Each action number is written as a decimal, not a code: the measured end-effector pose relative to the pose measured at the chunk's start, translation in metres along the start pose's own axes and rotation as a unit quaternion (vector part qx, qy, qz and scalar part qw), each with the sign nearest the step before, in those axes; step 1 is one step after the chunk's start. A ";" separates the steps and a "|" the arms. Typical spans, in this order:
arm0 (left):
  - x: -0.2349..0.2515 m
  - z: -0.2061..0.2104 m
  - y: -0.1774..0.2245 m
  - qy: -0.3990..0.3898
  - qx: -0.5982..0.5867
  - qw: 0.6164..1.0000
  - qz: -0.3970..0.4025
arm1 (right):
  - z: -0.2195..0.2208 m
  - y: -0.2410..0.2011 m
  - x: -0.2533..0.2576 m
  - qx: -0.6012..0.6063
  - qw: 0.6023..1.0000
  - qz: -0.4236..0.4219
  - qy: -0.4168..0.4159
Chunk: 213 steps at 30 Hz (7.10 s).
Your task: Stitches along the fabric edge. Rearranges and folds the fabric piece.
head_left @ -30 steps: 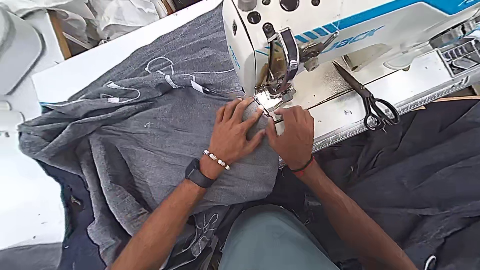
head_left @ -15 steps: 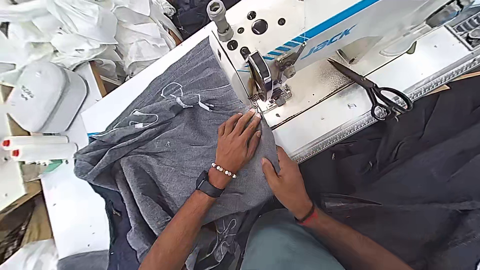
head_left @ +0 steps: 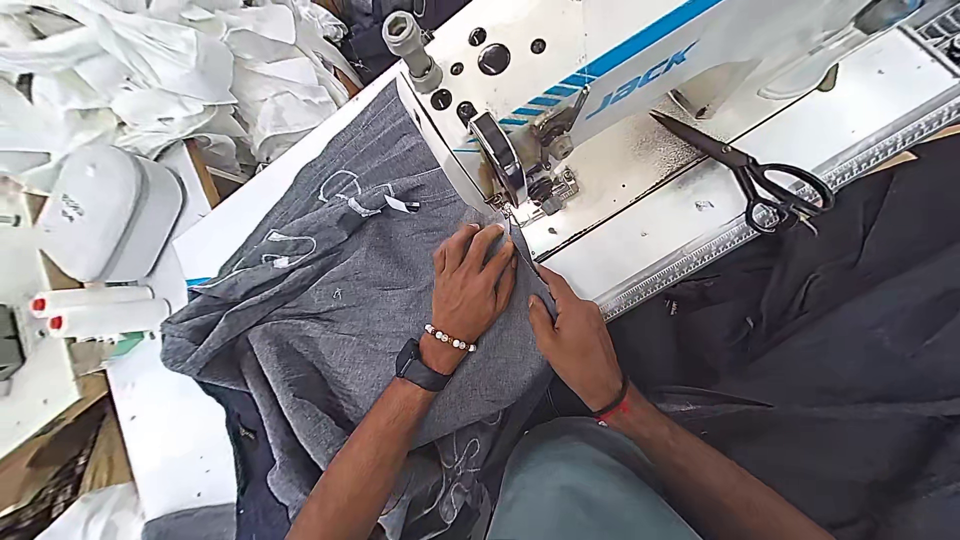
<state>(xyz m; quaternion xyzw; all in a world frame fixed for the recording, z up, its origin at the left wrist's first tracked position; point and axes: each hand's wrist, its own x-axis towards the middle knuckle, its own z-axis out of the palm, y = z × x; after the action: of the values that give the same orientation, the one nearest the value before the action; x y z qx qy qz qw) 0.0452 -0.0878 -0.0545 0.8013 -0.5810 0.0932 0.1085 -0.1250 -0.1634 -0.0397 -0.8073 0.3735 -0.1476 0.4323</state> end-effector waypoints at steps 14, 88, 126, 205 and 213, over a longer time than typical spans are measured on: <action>0.002 -0.003 -0.014 -0.017 -0.028 0.999 0.013 | -0.005 -0.006 -0.008 0.031 0.999 -0.010 0.005; 0.000 -0.009 0.011 -0.024 0.028 0.999 -0.011 | -0.014 0.003 0.017 -0.085 0.995 -0.055 0.019; -0.003 -0.009 0.003 0.001 -0.130 0.991 0.027 | -0.060 0.045 -0.052 -0.247 0.921 -0.273 -0.130; 0.042 -0.014 0.011 0.025 -0.013 0.992 -0.121 | 0.004 0.005 0.063 -0.217 0.957 -0.159 0.109; 0.043 -0.006 0.017 0.068 0.048 0.991 -0.108 | 0.003 0.004 0.063 -0.211 0.958 -0.160 0.108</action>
<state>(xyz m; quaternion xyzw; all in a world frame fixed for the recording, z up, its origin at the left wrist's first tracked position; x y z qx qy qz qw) 0.0424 -0.1300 -0.0361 0.8555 -0.4770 0.1628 0.1185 -0.0827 -0.2089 -0.0502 -0.9087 0.3061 -0.2193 0.1803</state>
